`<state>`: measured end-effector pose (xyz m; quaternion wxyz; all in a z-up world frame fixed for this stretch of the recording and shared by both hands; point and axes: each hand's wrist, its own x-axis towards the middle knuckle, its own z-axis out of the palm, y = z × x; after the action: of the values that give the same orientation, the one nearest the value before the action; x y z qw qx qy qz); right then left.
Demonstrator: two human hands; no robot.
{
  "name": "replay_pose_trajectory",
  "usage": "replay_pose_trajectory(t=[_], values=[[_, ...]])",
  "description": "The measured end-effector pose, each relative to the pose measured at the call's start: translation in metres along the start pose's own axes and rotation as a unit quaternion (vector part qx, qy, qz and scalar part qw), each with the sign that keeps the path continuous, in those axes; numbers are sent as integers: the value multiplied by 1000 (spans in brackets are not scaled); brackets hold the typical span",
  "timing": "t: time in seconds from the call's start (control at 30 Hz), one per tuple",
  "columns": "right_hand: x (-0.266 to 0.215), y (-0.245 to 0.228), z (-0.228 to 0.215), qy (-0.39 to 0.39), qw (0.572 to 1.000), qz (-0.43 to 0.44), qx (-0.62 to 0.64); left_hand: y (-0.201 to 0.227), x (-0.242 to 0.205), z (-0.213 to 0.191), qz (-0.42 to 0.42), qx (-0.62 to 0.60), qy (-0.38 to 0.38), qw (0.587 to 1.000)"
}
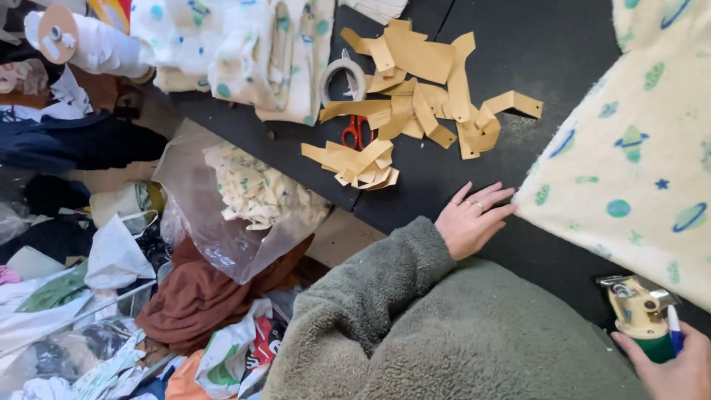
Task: Sorting and organizing paper fabric patterns on a workbench.
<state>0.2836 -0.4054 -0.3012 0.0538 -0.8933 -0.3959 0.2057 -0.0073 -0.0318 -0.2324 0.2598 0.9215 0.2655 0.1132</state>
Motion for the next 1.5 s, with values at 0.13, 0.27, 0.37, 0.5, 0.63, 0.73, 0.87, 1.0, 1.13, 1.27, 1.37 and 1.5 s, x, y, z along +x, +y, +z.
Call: replay_pose_trajectory(t=[0.13, 0.27, 0.37, 0.5, 0.63, 0.73, 0.87, 1.0, 1.13, 1.27, 1.37, 1.5], values=[[2, 12, 21, 67, 979, 5, 193, -12, -26, -47, -21, -46, 120, 991], [20, -40, -12, 48, 938, 31, 342, -59, -48, -92, -124, 6, 274, 954], [7, -100, -56, 40, 935, 14, 353, -90, -60, -124, -253, 96, 264, 926], [8, -124, -77, 79, 932, -45, 350, -88, -70, -140, -188, 102, 168, 962], [0, -132, -98, 85, 941, -39, 326, -94, -82, -106, -139, 99, 168, 971], [-1, -133, -106, 93, 950, -34, 297, -81, -68, -89, -145, 49, 163, 975], [2, -105, -87, 98, 939, -43, 327, -64, -52, -74, -71, -1, 151, 986], [8, -101, -84, 95, 935, -87, 330, -56, -31, -77, -84, -33, 148, 985], [7, -138, -110, 82, 944, -73, 311, -84, 23, -71, -104, 61, 195, 973], [14, -198, -156, 126, 963, -163, 175, -117, 98, -61, -178, 193, 87, 961], [14, -204, -160, 147, 963, -177, 140, -100, 108, -80, -255, 209, -37, 943], [17, -204, -163, 141, 961, -192, 143, -114, 107, -53, -288, 197, -60, 935]])
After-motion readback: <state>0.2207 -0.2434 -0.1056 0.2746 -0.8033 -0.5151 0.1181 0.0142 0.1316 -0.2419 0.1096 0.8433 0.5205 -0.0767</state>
